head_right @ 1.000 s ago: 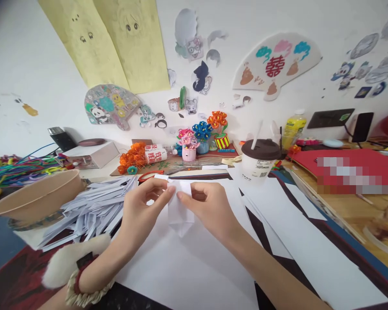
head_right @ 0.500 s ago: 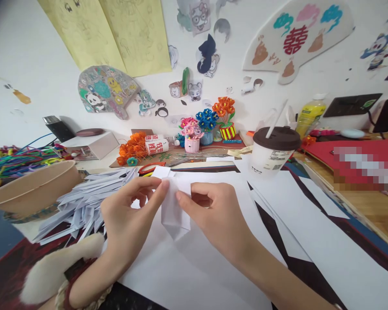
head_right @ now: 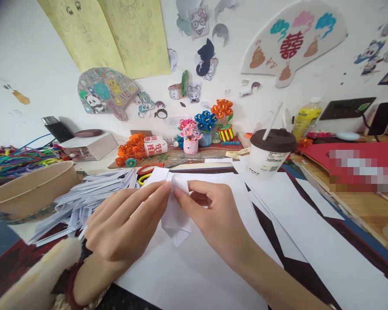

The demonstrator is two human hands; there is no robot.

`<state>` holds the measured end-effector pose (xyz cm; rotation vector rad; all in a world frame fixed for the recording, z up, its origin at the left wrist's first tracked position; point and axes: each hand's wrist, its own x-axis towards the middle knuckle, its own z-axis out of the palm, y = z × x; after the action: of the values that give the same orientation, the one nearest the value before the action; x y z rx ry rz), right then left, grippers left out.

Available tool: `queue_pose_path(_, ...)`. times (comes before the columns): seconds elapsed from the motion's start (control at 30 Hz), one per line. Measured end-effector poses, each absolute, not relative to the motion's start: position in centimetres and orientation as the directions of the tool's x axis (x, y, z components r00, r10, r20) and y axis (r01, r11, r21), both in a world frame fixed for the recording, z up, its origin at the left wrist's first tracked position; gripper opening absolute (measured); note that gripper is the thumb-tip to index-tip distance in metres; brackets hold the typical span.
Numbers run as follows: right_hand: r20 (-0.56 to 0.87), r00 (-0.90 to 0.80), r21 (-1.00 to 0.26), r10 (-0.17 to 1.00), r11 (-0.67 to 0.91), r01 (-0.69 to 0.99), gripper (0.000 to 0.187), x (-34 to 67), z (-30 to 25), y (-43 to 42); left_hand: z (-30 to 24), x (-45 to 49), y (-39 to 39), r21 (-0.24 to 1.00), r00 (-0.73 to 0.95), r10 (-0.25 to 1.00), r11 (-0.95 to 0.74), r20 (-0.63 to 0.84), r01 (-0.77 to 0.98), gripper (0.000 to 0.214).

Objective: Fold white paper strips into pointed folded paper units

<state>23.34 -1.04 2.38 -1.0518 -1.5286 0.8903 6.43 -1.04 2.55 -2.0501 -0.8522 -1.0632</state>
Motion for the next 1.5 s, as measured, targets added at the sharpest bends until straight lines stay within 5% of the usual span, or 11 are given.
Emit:
queue_pose_path(0.43,0.265,-0.092,-0.964,0.960,0.261,-0.048,0.044,23.4,2.3,-0.9,2.9,7.9,-1.0,0.038,0.260,0.316,-0.698,0.912,0.715,0.027)
queue_pose_path(0.63,0.248,-0.037,-0.968,0.968,0.247,-0.043,0.047,23.4,2.5,-0.8,3.3,7.8,-1.4,0.330,0.223,0.525,-0.757,0.821,0.564,0.022)
queue_pose_path(0.83,0.215,-0.110,-0.975,0.970,0.220,0.031,0.032,23.6,2.9,-1.1,4.2,7.3,-0.6,0.741,0.125,0.832,-0.542,0.541,0.397,0.011)
queue_pose_path(1.5,0.114,-0.139,-0.978,0.984,0.136,0.159,0.049,23.5,2.3,-0.7,4.2,7.4,-0.1,0.965,0.144,0.978,-0.178,0.151,0.195,0.016)
